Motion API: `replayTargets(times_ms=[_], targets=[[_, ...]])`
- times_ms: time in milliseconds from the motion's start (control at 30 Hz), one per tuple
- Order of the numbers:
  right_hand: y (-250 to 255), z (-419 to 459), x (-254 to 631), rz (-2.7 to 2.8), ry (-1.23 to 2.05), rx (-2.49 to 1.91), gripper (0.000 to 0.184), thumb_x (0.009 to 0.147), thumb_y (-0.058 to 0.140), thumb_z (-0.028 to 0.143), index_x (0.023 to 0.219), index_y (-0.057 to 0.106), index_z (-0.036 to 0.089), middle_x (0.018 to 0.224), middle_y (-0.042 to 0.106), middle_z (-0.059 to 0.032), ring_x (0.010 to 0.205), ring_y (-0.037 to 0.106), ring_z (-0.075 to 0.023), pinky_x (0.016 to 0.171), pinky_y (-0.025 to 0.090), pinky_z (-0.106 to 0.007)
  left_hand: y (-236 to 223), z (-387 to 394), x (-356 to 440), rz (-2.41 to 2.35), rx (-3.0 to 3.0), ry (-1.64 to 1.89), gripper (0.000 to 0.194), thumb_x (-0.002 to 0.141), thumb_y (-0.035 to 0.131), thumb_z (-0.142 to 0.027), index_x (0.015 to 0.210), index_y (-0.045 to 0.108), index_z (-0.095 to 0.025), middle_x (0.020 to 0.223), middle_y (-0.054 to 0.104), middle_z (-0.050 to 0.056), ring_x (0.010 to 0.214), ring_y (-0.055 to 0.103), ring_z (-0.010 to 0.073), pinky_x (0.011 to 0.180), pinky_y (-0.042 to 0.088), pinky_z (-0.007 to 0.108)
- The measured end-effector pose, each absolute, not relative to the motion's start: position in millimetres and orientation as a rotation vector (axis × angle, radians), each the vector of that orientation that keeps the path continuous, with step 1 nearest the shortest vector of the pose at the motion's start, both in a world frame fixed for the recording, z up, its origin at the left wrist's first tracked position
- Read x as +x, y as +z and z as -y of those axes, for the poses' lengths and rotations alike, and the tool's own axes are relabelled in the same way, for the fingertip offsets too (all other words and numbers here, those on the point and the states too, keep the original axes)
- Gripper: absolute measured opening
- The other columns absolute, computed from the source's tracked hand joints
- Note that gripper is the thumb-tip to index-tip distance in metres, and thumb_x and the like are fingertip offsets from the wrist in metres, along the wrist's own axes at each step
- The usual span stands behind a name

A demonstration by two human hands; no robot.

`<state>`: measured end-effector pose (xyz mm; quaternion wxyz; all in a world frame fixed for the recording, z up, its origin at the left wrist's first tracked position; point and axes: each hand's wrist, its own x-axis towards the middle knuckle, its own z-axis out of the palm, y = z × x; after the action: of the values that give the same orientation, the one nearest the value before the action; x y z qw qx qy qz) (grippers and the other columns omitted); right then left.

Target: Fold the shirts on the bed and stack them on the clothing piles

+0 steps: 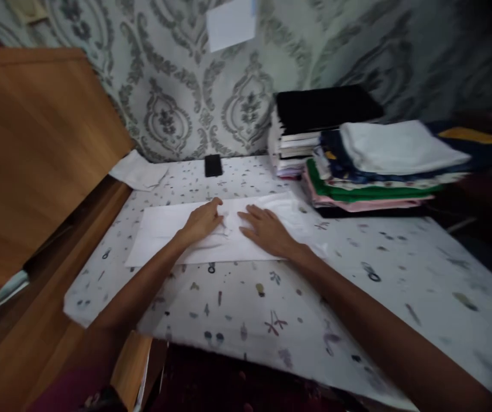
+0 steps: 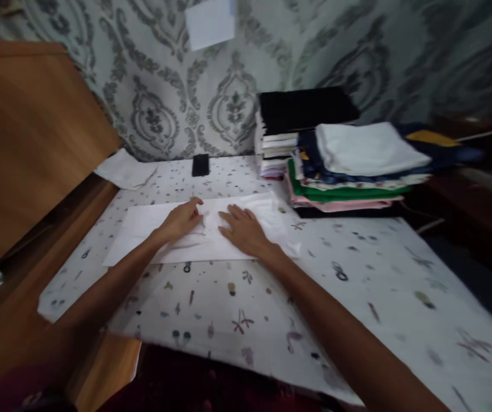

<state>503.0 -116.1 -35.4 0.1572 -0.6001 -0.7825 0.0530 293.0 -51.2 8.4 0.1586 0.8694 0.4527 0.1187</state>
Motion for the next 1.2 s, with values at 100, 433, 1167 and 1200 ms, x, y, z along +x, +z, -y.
replayTargets(times_ms=[100,433,1167,1200], targets=[[-46.4,111.9,507.5,2.278,0.134,-1.699,0.049,0.099,0.042,0.043,0.142,0.050,0.020,0.154,0.042,-0.0153,0.144,0.035,-0.0309,0.116,0.028,-0.054,13.3,69.1,247.1,-1.340,2.501,0.411,0.033,0.092,0.047,-0.027,0.125,0.052,-0.022,0.110,0.066,0.008,0.100,0.060,0.0238,0.086,0.046,0.037],[-23.4,126.8,451.5,2.396,0.082,-1.262,0.035,0.100,0.041,0.027,0.124,0.063,0.016,0.147,0.051,-0.0158,0.141,0.041,-0.0299,0.113,0.035,-0.054,4.9,76.8,94.3,-1.514,2.197,0.593,0.023,0.086,0.051,-0.037,0.096,0.063,-0.020,0.082,0.061,0.001,0.075,0.057,0.0168,0.069,0.045,0.028],[3.6,123.9,255.9,2.654,0.339,-0.962,0.029,0.094,0.060,0.039,0.101,0.065,0.012,0.105,0.064,-0.0147,0.103,0.056,-0.0274,0.091,0.048,-0.041,-8.7,-17.7,68.5,-2.085,1.812,0.507,0.020,0.074,0.068,-0.038,0.080,0.063,-0.020,0.075,0.067,0.003,0.073,0.061,0.0184,0.061,0.040,0.026],[4.2,124.1,247.8,2.662,0.322,-0.982,0.033,0.092,0.062,0.043,0.101,0.065,0.011,0.105,0.063,-0.0152,0.104,0.055,-0.0286,0.089,0.049,-0.042,-8.4,-21.2,70.9,-2.112,1.807,0.491,0.022,0.073,0.069,-0.040,0.080,0.062,-0.020,0.080,0.068,0.004,0.077,0.062,0.0199,0.062,0.040,0.027]])
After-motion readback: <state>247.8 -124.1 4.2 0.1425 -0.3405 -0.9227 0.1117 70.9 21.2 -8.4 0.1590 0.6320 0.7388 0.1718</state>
